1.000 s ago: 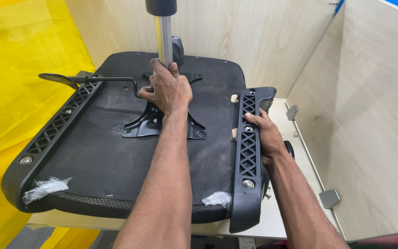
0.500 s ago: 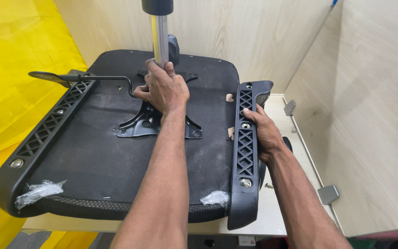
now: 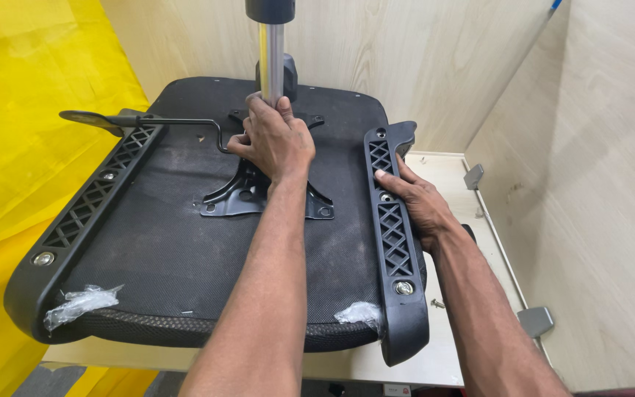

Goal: The person uses a screwdriver to tighten screws into a black plastic bracket attached to the underside of an office chair seat. They repeatedly adjust the bracket and re-tighten the screws to secure it in place.

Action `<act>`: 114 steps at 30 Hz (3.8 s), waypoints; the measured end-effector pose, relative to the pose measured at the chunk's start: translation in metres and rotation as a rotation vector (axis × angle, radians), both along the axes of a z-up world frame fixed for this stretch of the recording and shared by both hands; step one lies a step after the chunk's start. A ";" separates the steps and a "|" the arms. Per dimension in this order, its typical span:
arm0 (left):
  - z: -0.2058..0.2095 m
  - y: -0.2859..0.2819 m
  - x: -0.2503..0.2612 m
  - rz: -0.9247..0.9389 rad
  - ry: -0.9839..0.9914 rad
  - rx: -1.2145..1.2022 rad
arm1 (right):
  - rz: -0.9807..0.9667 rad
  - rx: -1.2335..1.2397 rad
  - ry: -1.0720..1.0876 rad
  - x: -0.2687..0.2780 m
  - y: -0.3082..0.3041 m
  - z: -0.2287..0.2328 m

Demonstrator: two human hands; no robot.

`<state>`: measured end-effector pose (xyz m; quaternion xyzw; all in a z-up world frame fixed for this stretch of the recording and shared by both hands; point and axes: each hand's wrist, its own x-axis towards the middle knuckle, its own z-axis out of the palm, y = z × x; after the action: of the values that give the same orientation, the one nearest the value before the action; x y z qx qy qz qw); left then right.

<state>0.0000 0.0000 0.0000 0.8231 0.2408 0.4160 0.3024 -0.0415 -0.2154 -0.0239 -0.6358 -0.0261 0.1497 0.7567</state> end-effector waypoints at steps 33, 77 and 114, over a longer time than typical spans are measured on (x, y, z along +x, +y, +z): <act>0.030 -0.046 -0.038 0.072 0.035 0.134 | -0.013 0.132 0.033 0.024 -0.010 -0.012; -0.068 -0.056 -0.270 0.121 -0.361 -0.537 | -0.021 0.120 0.045 0.015 -0.012 0.000; 0.029 -0.114 0.051 -1.393 0.829 0.798 | -0.117 0.200 0.094 0.032 -0.009 -0.015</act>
<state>0.0507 -0.1144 0.0289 0.9102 -0.3845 -0.1386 0.0668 -0.0090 -0.2242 -0.0392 -0.5498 0.0318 0.1315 0.8243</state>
